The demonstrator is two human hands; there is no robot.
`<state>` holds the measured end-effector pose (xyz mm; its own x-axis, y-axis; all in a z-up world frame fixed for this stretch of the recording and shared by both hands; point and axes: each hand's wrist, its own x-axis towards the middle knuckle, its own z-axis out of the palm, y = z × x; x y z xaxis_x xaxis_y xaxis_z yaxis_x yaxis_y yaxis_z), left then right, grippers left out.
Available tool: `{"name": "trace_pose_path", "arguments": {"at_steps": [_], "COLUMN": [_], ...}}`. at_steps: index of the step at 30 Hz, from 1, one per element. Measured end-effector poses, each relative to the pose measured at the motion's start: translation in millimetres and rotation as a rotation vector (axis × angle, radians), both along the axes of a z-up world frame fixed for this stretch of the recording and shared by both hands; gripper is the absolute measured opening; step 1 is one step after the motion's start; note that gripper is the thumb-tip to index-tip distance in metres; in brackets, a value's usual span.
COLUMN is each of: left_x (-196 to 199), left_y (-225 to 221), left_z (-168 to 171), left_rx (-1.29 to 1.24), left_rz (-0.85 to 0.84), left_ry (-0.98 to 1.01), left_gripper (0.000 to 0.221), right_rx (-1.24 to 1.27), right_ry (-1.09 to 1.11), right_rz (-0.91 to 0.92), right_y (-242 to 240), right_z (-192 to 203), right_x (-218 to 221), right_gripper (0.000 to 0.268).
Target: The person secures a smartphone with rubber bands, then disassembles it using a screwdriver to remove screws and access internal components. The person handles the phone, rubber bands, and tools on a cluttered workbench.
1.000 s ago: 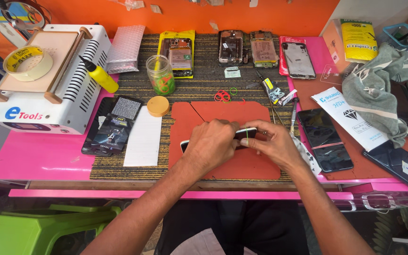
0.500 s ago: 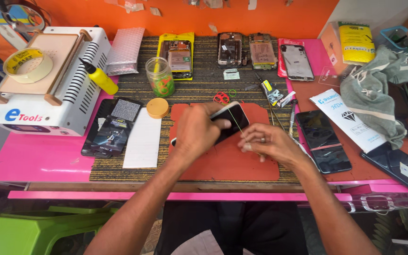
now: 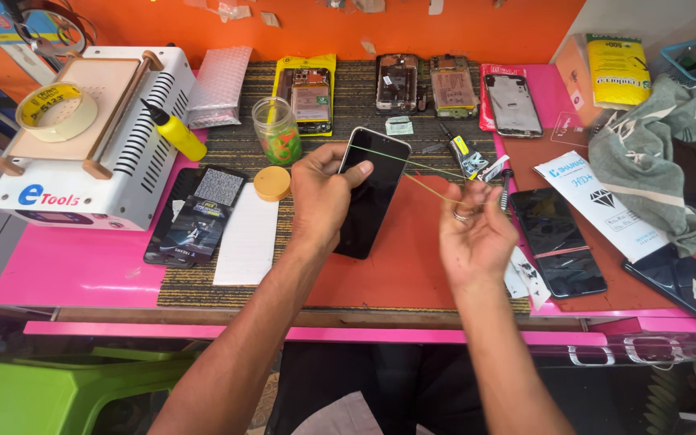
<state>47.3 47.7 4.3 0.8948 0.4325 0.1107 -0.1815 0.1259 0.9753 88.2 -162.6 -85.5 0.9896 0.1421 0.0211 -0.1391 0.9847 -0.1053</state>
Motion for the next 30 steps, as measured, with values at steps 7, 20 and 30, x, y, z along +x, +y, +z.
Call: {"name": "trace_pose_path", "arguments": {"at_steps": [7, 20, 30], "left_x": [-11, -20, 1], "left_y": [-13, 0, 4], "left_z": [6, 25, 7], "left_rx": [0.24, 1.118, 0.163], "left_rz": [0.001, -0.192, -0.333], "left_ry": [-0.155, -0.034, 0.256], "left_gripper": [0.026, 0.019, 0.025], "right_rx": [-0.211, -1.26, -1.442], "right_ry": [0.064, -0.582, -0.744], "right_rz": [0.15, 0.121, -0.777], "right_y": [24, 21, 39], "right_z": [39, 46, 39], "right_x": [-4, 2, -13], "right_gripper": [0.04, 0.03, 0.022]}}
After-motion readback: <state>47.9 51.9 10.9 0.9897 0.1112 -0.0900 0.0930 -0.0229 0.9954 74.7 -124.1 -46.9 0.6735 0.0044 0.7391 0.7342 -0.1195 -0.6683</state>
